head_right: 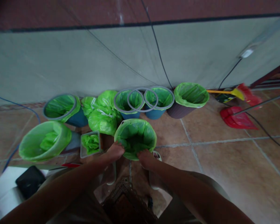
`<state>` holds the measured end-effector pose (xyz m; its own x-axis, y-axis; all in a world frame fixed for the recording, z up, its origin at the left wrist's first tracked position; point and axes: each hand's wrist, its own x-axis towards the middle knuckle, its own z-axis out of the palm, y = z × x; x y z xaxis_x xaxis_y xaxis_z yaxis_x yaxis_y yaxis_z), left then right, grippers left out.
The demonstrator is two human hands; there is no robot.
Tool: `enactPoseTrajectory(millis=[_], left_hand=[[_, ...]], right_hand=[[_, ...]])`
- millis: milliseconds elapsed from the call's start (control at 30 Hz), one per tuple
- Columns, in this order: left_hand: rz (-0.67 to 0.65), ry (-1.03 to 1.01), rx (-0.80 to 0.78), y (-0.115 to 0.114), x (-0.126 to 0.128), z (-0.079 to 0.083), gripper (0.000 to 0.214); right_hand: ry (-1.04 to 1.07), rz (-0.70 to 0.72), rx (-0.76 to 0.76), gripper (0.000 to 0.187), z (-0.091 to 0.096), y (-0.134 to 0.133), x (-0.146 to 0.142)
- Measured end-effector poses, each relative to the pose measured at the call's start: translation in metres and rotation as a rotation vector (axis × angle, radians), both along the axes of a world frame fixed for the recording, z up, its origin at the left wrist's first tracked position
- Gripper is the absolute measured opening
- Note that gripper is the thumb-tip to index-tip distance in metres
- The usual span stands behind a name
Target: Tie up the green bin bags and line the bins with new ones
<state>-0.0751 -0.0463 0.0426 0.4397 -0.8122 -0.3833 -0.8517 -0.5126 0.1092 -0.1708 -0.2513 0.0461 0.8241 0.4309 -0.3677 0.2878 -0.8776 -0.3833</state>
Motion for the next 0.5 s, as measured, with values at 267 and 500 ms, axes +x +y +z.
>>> enactPoseTrajectory(millis=[267,500], left_hand=[[0.076,-0.080,-0.031,0.006,0.021,0.042,0.045],[-0.009,0.083,-0.096,-0.030,-0.026,0.040,0.030]], right_hand=[[-0.044,-0.106,0.076,0.061,0.034,-0.023,0.045],[0.023,-0.251,-0.015,0.034,0.025,-0.081,0.052]])
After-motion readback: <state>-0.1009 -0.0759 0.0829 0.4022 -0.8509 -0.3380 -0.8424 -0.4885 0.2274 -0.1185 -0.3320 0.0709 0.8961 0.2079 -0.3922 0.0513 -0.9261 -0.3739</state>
